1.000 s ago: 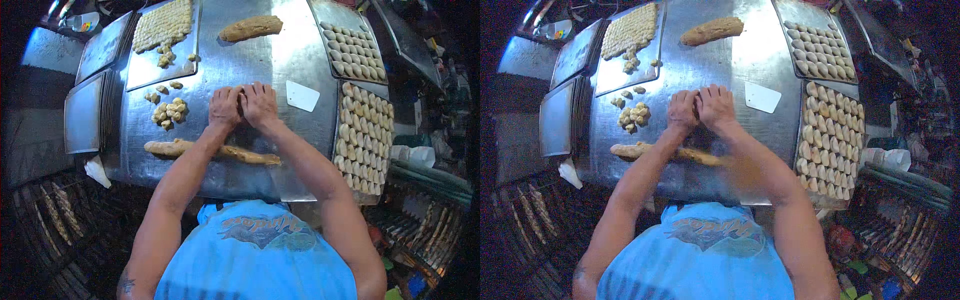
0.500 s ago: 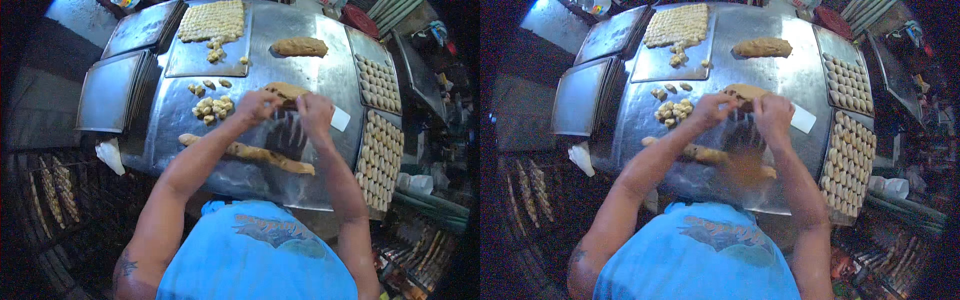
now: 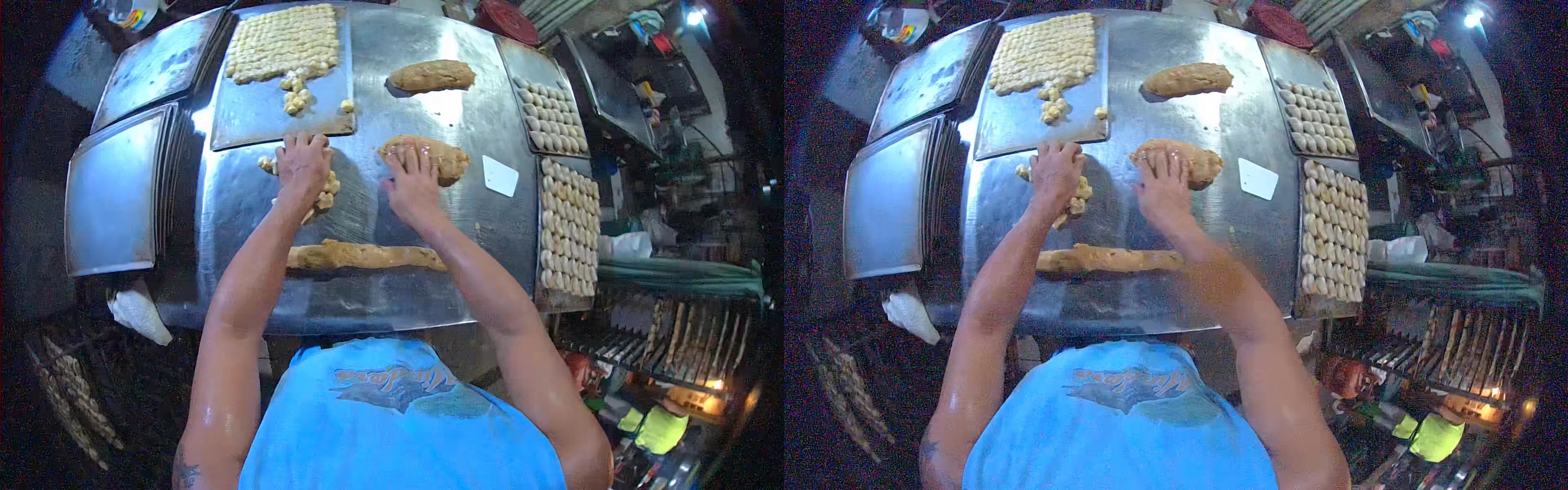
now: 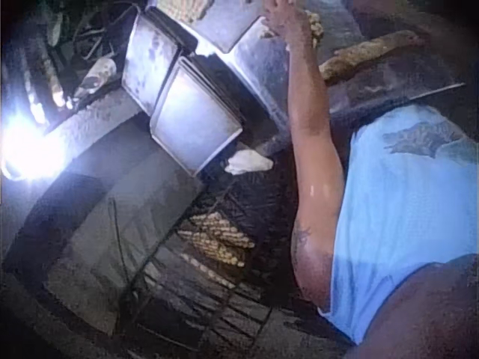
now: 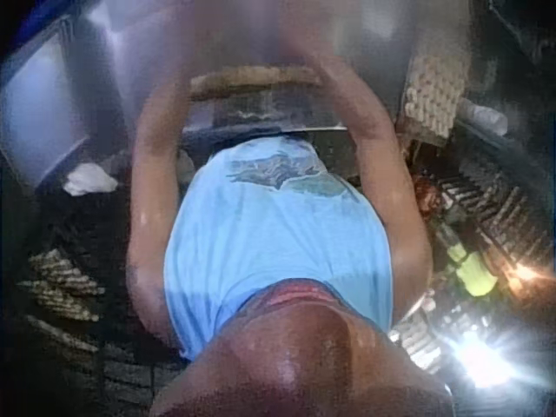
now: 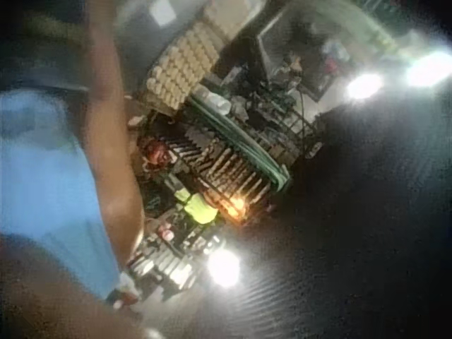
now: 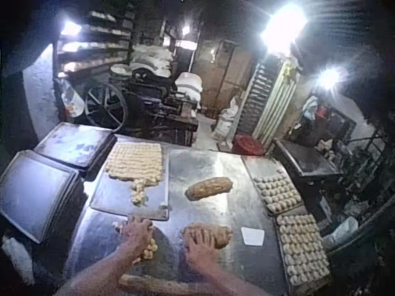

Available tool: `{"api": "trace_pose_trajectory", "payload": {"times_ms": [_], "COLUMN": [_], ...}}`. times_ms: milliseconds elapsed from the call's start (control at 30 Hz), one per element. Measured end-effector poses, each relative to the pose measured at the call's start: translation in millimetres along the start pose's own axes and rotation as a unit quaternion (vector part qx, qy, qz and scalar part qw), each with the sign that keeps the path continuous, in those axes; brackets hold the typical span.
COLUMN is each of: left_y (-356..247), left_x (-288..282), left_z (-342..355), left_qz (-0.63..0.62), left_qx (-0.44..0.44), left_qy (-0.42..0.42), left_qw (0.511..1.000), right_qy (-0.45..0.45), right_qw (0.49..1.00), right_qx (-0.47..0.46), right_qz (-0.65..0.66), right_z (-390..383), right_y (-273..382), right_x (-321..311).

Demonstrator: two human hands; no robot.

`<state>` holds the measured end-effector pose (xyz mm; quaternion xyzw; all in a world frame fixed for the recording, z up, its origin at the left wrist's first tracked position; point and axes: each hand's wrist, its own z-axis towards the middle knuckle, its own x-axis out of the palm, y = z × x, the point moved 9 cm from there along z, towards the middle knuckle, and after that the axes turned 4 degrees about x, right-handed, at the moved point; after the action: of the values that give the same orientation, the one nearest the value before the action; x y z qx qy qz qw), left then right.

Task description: Manually rolling and shaping dough pieces to prepare bread rolls in a bakery.

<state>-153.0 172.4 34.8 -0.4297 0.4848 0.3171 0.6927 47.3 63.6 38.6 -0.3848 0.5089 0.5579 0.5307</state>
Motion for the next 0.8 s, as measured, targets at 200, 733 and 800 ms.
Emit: {"api": "trace_pose_trajectory", "payload": {"times_ms": [200, 733, 800], "left_y": [-15.9, -330.0, -361.4], "left_x": [-23.3, 42.0, 57.1], "left_z": [-15.0, -94.8, -106.3], "left_qz": [-0.1, -0.598, -0.602], "left_qx": [0.038, -0.001, 0.006], "left_qy": [-0.092, 0.094, 0.173], "left_qw": [0.99, 0.796, 0.779], "right_qy": [0.206, 0.114, 0.108], "right_qw": [0.772, 0.702, 0.744], "right_qx": [0.309, 0.189, 0.193], "right_qz": [0.516, 0.677, 0.631], "right_z": [29.7, -168.6, -192.4], "right_y": [-89.9, -220.9, -244.4], "right_x": [-0.5, -76.9, -64.0]}}
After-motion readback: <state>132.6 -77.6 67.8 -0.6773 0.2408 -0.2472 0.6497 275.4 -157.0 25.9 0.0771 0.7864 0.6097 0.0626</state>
